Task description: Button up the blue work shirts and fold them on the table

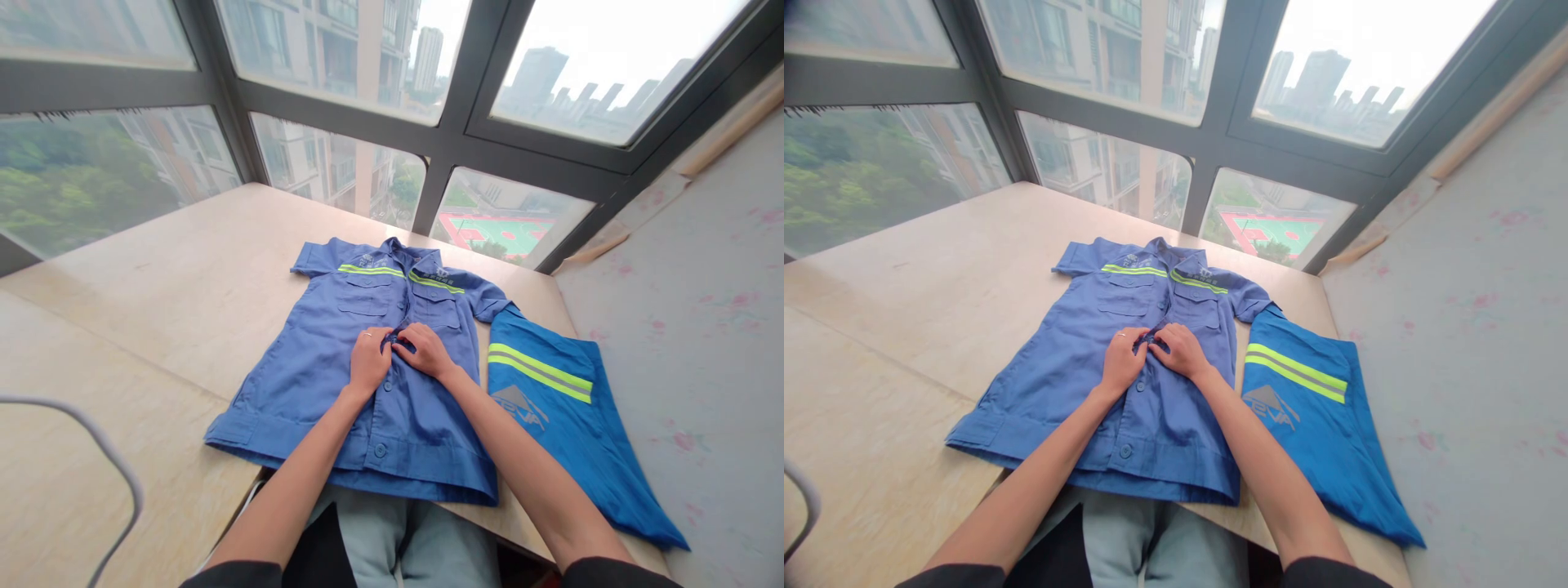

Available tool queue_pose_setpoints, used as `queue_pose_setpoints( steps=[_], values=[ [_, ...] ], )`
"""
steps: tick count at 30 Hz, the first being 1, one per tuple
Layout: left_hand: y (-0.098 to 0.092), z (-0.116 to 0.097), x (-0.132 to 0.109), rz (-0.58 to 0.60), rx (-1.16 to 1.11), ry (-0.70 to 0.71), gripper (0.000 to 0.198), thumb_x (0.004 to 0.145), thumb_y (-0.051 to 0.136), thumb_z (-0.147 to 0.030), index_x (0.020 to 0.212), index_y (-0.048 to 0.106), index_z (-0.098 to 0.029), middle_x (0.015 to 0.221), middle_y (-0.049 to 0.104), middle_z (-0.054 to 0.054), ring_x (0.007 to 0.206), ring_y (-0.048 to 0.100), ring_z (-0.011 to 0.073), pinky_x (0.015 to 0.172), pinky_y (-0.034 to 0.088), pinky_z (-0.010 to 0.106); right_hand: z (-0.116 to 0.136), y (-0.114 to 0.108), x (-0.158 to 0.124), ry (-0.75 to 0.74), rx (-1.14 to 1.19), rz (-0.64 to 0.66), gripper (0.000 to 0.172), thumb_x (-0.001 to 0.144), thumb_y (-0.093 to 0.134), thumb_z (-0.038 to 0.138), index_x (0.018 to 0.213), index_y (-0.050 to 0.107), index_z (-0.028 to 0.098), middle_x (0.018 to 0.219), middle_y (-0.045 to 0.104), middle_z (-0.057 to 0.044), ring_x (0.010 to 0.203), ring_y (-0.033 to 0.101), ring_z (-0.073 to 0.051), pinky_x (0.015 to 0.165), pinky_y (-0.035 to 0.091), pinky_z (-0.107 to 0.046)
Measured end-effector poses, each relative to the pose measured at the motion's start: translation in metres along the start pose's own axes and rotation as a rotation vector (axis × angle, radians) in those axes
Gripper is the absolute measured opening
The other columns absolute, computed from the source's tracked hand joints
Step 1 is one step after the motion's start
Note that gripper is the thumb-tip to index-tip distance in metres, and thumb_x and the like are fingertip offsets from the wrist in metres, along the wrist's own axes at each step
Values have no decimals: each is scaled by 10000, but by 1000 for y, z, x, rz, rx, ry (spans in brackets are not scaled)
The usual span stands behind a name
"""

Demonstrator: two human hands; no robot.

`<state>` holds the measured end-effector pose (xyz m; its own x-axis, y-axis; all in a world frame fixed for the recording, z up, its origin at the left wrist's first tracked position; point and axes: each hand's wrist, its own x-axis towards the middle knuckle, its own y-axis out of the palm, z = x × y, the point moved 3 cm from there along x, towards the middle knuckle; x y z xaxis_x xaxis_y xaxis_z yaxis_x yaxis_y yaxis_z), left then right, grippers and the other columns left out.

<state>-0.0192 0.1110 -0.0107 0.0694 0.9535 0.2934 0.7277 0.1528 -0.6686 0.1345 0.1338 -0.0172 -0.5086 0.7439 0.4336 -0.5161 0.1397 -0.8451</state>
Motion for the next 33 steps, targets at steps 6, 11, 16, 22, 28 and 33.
queue_pose_setpoints(
  steps=[6,11,16,22,28,33],
  values=[
    [4,-5,-4,70,251,87,298,910,482,-177,1112,699,-205,1267,643,117,1187,567,258,981,433,404,0,-2,-1,29,23,-46,237,963,531,381,885,644,188,836,644,-76,827,563,-218,786,438,-335],
    [6,-8,-15,146,369,187,375,964,405,-241,1284,595,-186,1451,513,146,1359,445,263,1065,351,476,-7,-5,-1,142,-45,-137,222,973,474,320,1032,644,189,971,661,-107,955,575,-251,888,449,-391],
    [2,0,-28,219,431,225,546,963,417,-441,1453,446,-203,1542,384,145,1445,321,295,1182,174,538,-26,0,-4,400,-171,-188,382,957,454,323,1265,567,128,1282,581,-199,1221,506,-312,1018,416,-491],
    [-9,9,-35,231,466,171,722,928,389,-605,1497,383,-161,1558,343,172,1470,252,331,1192,118,577,-37,7,-9,447,-282,6,491,988,402,383,1379,503,104,1472,451,-230,1380,395,-330,1130,275,-562],
    [-17,6,-35,264,454,172,693,920,410,-624,1441,468,-170,1530,395,177,1441,313,333,1171,187,559,-40,3,-18,475,-319,173,588,999,374,452,1475,398,107,1561,324,-197,1453,289,-327,1168,208,-539],
    [-24,-6,3,230,440,55,410,952,444,-457,1073,709,-168,1195,665,206,1153,580,356,958,426,514,-43,0,-17,446,-314,253,609,988,402,472,1479,391,111,1565,310,-207,1450,289,-342,1151,236,-554]
  ],
)
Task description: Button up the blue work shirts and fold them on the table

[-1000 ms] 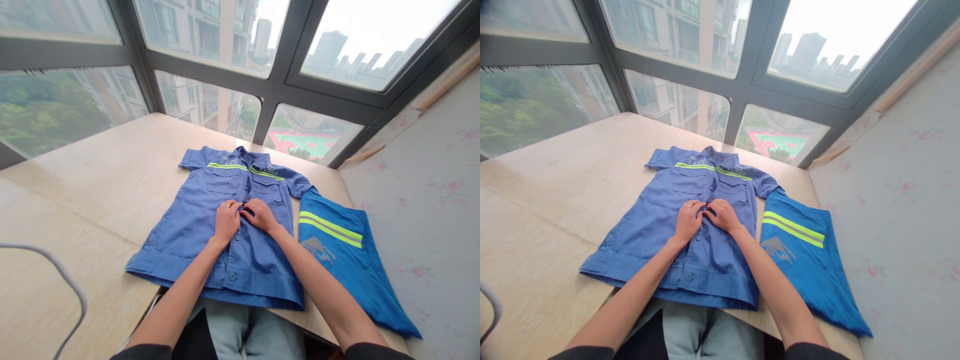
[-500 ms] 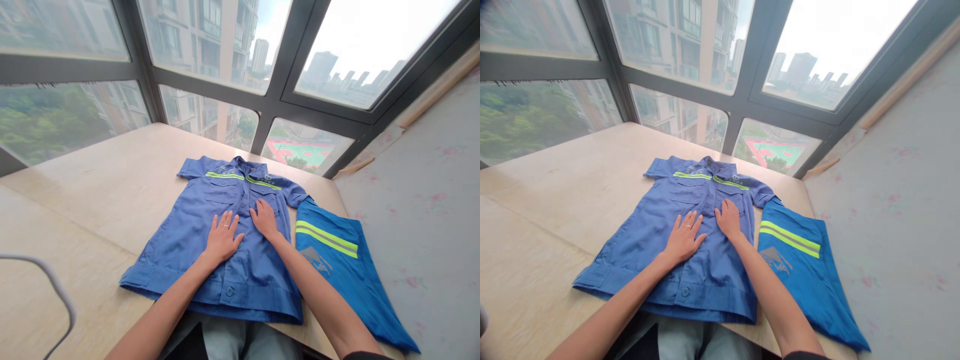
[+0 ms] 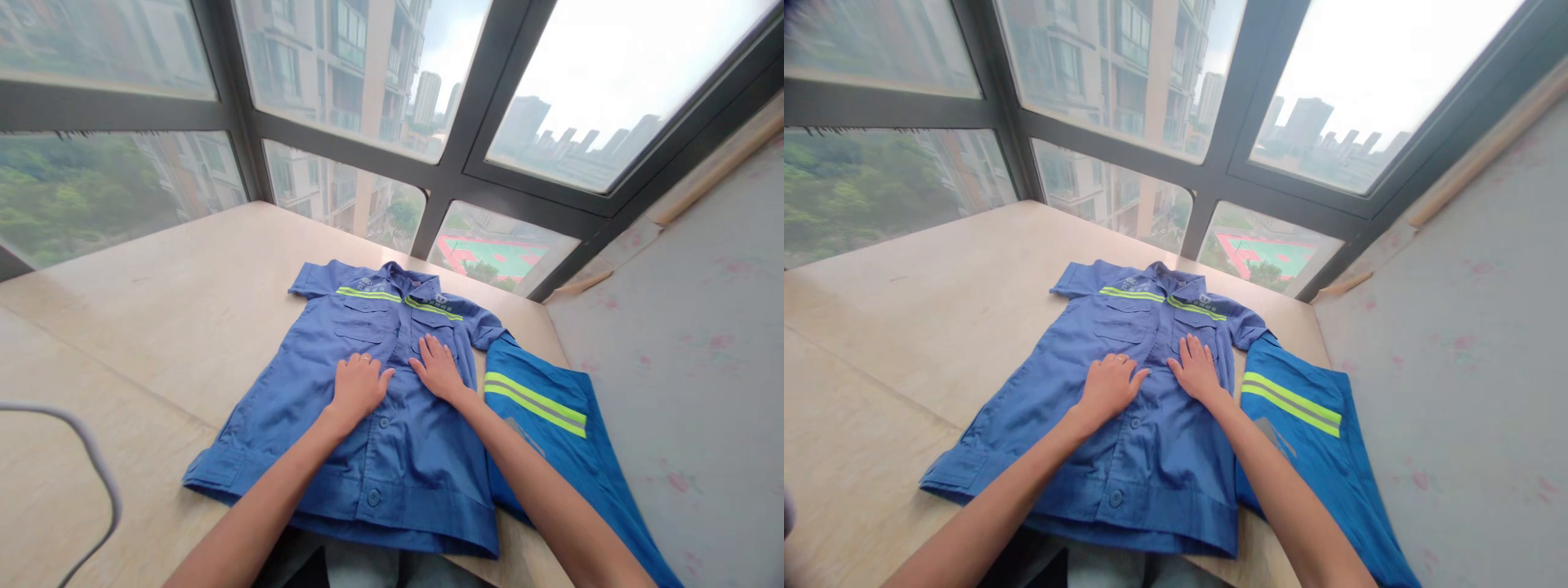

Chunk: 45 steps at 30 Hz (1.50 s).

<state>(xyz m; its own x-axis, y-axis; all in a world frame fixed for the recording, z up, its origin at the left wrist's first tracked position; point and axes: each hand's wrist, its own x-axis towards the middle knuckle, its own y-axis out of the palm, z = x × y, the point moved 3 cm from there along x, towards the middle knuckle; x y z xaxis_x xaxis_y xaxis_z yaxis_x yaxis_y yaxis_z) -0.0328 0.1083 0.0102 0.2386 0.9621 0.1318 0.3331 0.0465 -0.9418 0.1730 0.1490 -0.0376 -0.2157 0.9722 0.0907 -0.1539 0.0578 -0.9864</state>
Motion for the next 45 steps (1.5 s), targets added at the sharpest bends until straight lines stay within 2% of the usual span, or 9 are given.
queue_pose_setpoints(
  steps=[3,7,13,21,29,33,36,41,45],
  values=[
    [-5,-3,41,38,-74,-66,293,927,489,-322,1022,709,-153,1021,707,184,1000,647,313,884,472,431,-2,-4,8,-14,-1,13,602,956,482,461,1429,452,90,1505,392,-252,1403,363,-372,1107,310,-560],
    [4,-11,92,47,-213,-29,298,890,491,-194,1118,682,-170,1075,706,141,1017,655,242,885,479,317,-4,-19,26,-82,100,-13,592,887,603,358,1423,459,152,1371,542,-216,1257,527,-340,1022,441,-483],
    [28,-9,124,76,-247,-20,272,803,485,-86,885,725,-184,977,713,140,951,673,265,815,498,314,9,-48,60,-216,253,-120,576,864,490,115,1430,446,212,1355,546,-133,1194,573,-253,968,515,-385],
    [36,13,143,158,-340,-29,247,721,538,-97,869,714,-187,883,737,117,858,688,274,729,492,304,18,-38,91,-440,317,16,686,757,435,15,1412,486,211,1393,565,-69,1289,519,-206,1086,447,-383],
    [39,27,151,274,-570,54,97,694,575,-176,654,662,-161,605,646,11,607,616,166,607,475,249,13,-40,97,-435,438,59,685,739,503,21,1390,507,235,1374,581,-69,1090,621,-207,927,520,-343],
    [43,33,149,377,-848,62,229,766,594,-353,703,636,-137,580,607,-6,525,559,120,527,471,230,11,-38,98,-417,404,92,606,787,540,49,1373,535,201,1155,669,-92,926,648,-196,842,524,-329],
    [45,35,149,432,-1059,28,276,719,667,-404,668,599,-142,549,564,-20,504,518,106,499,454,227,11,-37,96,-440,400,72,620,796,535,51,1385,526,244,1256,632,-77,1004,641,-201,881,508,-322],
    [44,32,143,363,-1007,-44,174,739,626,-311,670,603,-154,541,558,-28,507,508,113,508,433,228,15,-29,93,-409,432,51,643,799,511,55,1412,476,245,1297,636,-65,1059,632,-217,921,492,-346],
    [39,26,130,94,-755,-5,173,802,577,-281,729,683,-165,683,679,10,630,575,144,616,431,247,15,-21,91,-377,429,-2,553,817,499,53,1345,535,215,1124,680,-81,949,626,-204,856,492,-339]
  ],
)
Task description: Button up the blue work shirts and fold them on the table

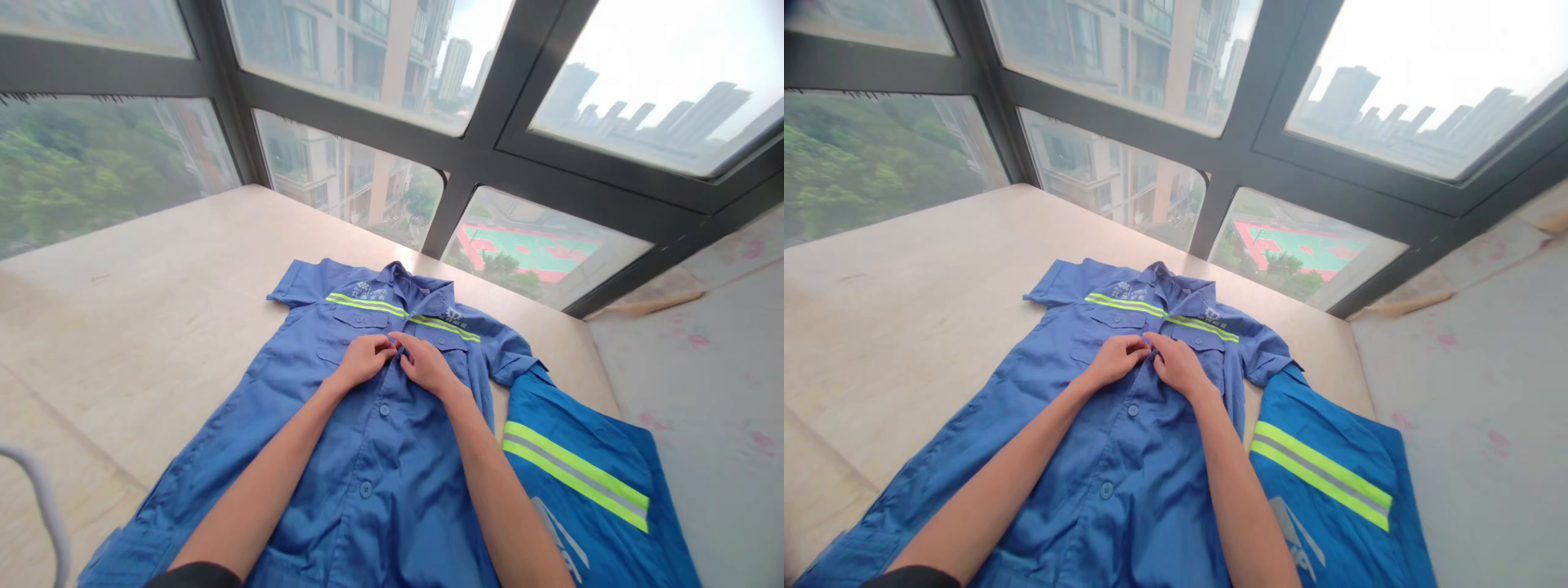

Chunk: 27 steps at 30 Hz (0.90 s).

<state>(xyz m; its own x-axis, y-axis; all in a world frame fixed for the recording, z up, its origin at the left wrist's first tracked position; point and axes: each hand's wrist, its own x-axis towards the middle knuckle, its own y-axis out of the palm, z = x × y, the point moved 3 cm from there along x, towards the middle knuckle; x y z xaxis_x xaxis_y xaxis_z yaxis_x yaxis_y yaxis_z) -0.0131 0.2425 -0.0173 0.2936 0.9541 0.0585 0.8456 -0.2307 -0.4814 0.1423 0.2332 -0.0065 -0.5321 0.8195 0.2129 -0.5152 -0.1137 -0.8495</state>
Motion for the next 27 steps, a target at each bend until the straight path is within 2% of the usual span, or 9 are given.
queue_pose_setpoints(
  steps=[2,5,8,12,21,27],
  values=[
    [2,-3,-5,-78,88,24,180,829,573,-273,762,707,-176,747,715,18,681,605,159,655,426,257,-1,0,-2,-30,-6,-18,529,820,493,47,1316,559,216,1059,662,-76,927,609,-203,831,491,-332],
    [5,-5,-8,-99,93,35,182,851,574,-269,770,715,-186,784,732,20,722,633,169,684,430,262,-3,-3,-4,-72,45,-71,483,819,484,34,1238,611,236,1006,622,-63,910,595,-194,801,493,-306],
    [6,-2,-8,-93,-1,32,186,863,578,-304,824,720,-190,814,735,21,752,647,169,695,449,256,-4,-8,-6,-70,137,-143,387,809,490,31,1093,658,233,987,608,-52,870,597,-175,765,496,-279],
    [4,2,-8,-115,-152,-6,250,840,609,-310,1028,691,-167,757,704,12,679,624,150,666,467,249,-8,-9,-8,-70,241,-174,261,816,498,46,936,652,219,976,633,-45,843,608,-166,761,498,-278],
    [2,0,-11,-98,-172,5,252,868,582,-298,1062,684,-173,804,709,24,718,631,153,692,480,258,-8,-5,-10,-121,230,-199,208,909,517,134,985,681,237,892,620,-44,846,605,-173,765,496,-291],
    [1,-2,-12,-92,-152,24,253,882,558,-283,1079,686,-189,841,709,22,763,638,156,723,480,258,-5,-7,-10,-131,197,-247,218,906,537,145,1012,704,238,866,601,-41,827,592,-170,740,497,-292]
  ],
)
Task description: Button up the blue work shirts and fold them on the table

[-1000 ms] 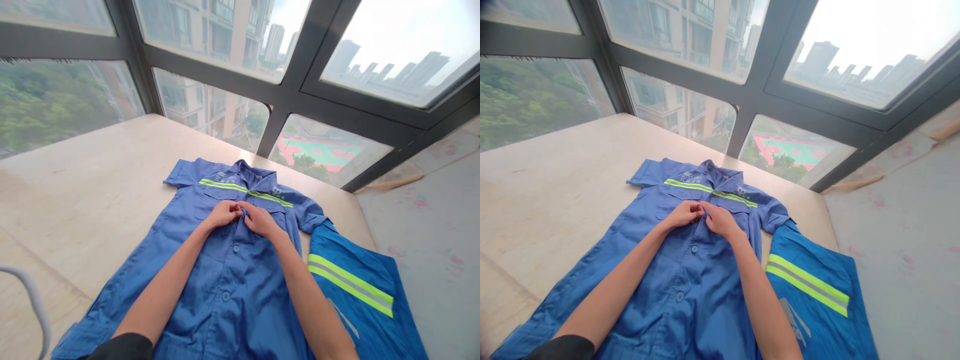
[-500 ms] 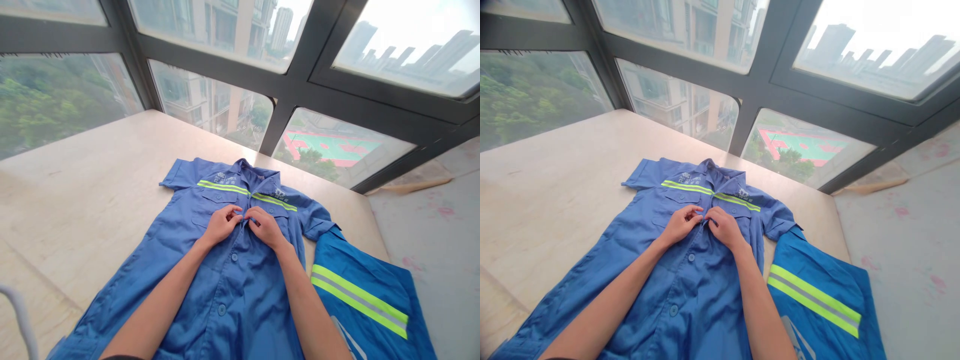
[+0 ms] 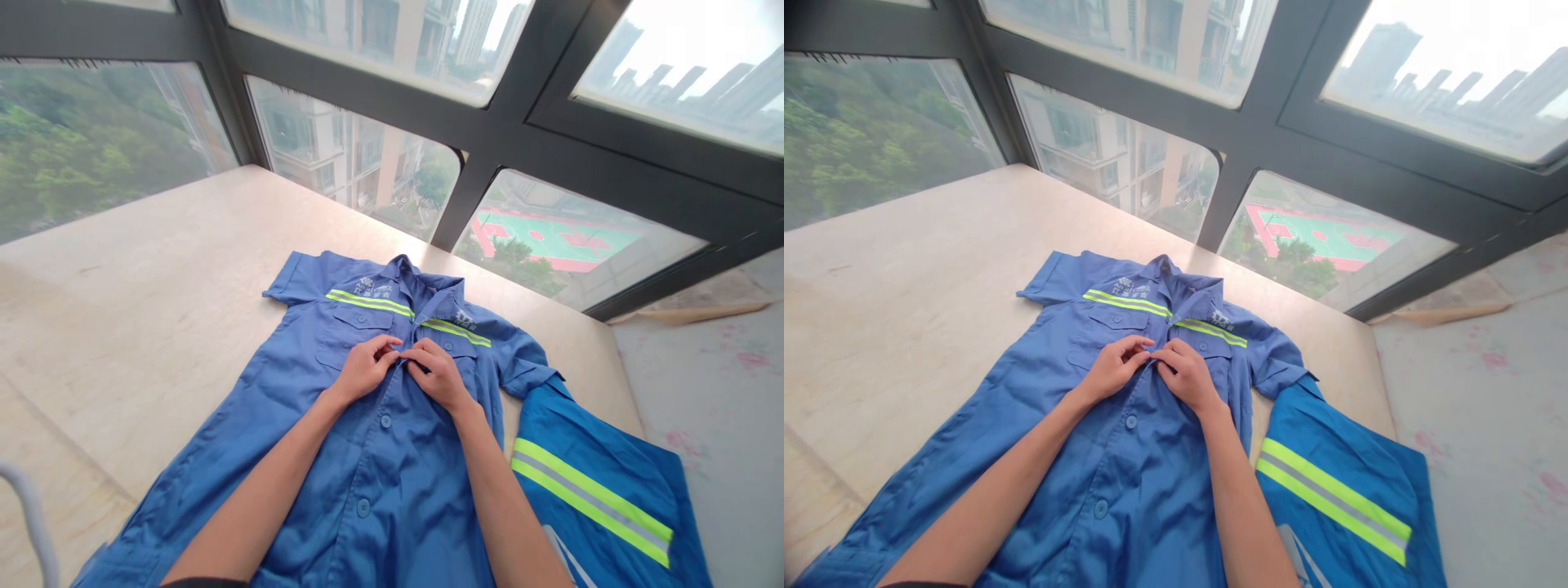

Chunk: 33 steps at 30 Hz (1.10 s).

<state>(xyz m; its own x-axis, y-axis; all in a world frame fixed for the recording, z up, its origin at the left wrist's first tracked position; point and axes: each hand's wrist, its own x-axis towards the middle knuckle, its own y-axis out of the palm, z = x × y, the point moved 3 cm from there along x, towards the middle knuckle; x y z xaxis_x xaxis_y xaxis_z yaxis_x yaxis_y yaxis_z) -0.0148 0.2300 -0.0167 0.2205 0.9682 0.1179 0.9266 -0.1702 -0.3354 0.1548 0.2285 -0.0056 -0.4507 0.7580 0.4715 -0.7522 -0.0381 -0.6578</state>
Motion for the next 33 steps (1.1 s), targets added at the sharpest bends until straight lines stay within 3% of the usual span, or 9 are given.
queue_pose_setpoints(
  steps=[14,24,33],
  values=[
    [0,1,1,64,-39,-11,287,887,509,-245,1105,679,-167,791,667,21,722,599,151,719,483,261,-2,3,-2,16,74,30,285,884,550,132,1095,699,252,865,605,-38,827,584,-180,746,502,-322],
    [5,-3,0,60,132,32,268,909,462,-203,1083,665,-204,1026,716,51,924,650,193,862,471,301,-2,8,-3,5,-14,33,296,912,498,106,1093,691,239,912,607,-67,880,578,-204,780,498,-342],
    [4,-1,1,59,12,-11,219,897,471,-217,1053,621,-180,851,683,29,795,625,167,759,486,279,-3,8,-5,3,27,26,343,925,467,102,1149,678,253,917,599,-68,875,573,-201,776,505,-350]
  ],
)
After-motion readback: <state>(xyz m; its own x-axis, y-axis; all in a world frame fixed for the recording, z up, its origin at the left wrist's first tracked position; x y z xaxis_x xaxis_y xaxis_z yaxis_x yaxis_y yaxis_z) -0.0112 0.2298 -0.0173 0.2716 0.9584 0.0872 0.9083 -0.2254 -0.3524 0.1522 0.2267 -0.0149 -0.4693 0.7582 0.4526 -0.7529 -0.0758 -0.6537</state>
